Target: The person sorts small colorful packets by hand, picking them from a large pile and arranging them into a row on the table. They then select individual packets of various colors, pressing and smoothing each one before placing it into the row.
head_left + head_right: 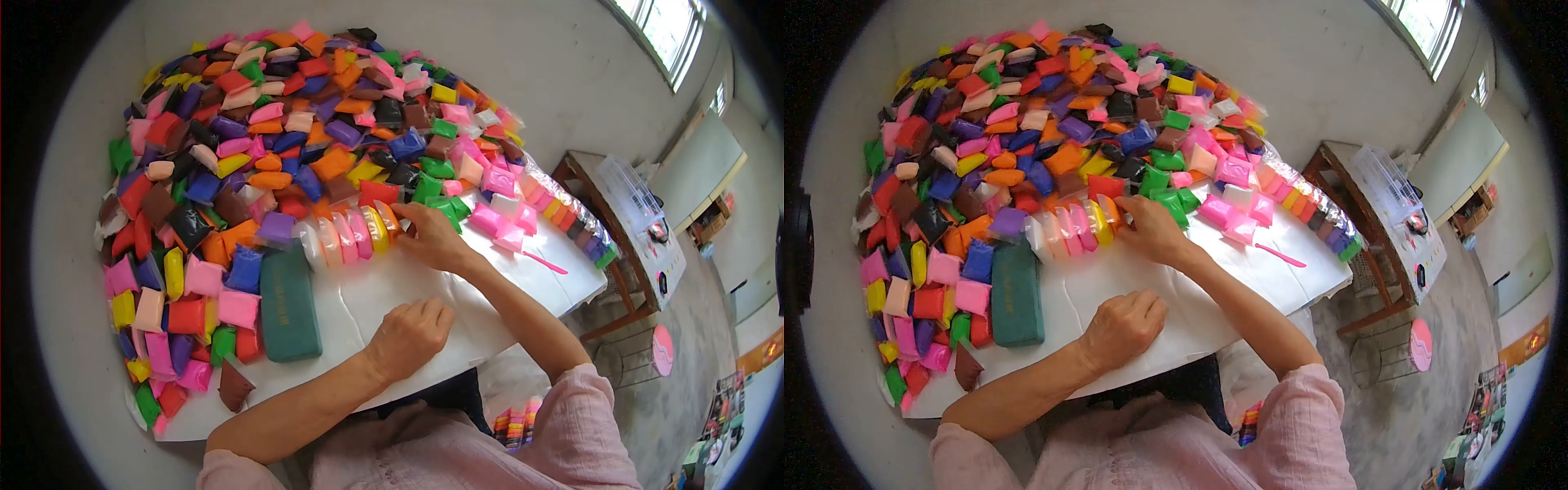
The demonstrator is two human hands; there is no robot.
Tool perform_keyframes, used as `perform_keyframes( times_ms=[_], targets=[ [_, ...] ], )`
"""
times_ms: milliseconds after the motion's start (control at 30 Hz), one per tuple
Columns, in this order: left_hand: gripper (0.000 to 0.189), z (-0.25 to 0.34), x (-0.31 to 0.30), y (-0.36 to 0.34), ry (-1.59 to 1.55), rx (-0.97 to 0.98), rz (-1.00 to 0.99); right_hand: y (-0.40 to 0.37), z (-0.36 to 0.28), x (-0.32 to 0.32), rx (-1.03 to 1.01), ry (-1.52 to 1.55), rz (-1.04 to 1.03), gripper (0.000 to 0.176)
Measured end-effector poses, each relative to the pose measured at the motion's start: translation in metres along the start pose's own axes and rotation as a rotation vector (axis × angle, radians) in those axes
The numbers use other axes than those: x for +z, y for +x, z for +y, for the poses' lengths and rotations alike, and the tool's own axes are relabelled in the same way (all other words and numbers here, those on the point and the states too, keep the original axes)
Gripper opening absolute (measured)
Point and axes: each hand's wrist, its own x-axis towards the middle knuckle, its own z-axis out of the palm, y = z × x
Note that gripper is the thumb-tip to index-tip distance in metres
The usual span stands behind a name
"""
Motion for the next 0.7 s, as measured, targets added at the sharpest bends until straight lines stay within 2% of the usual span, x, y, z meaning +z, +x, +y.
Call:
perform_keyframes(
  times_ms=[167,267,367,400,500,700],
  targets=[
    [0.013,0.000,-0.002,0.001,0.015,-0.001,-0.013,-0.015,-0.015,-0.010,0.045,-0.040,0.097,0.042],
    [0.012,0.002,0.000,0.002,0.031,-0.008,-0.020,-0.005,-0.003,-0.021,-0.020,-0.101,0.253,0.027],
    [0.012,0.000,0.004,0.001,0.007,0.000,-0.011,0.021,-0.008,-0.024,-0.057,-0.205,0.311,0.025],
    [0.012,0.000,0.003,0.002,-0.006,0.002,-0.006,0.032,0.003,-0.017,-0.127,-0.313,0.319,0.025],
    [0.012,-0.001,0.001,0.001,-0.041,-0.024,-0.031,0.045,-0.002,-0.008,0.028,-0.496,0.121,0.031],
    [0.011,-0.001,-0.002,-0.001,-0.053,-0.065,-0.060,0.050,0.009,-0.001,-0.080,-0.537,0.222,0.023]
  ],
)
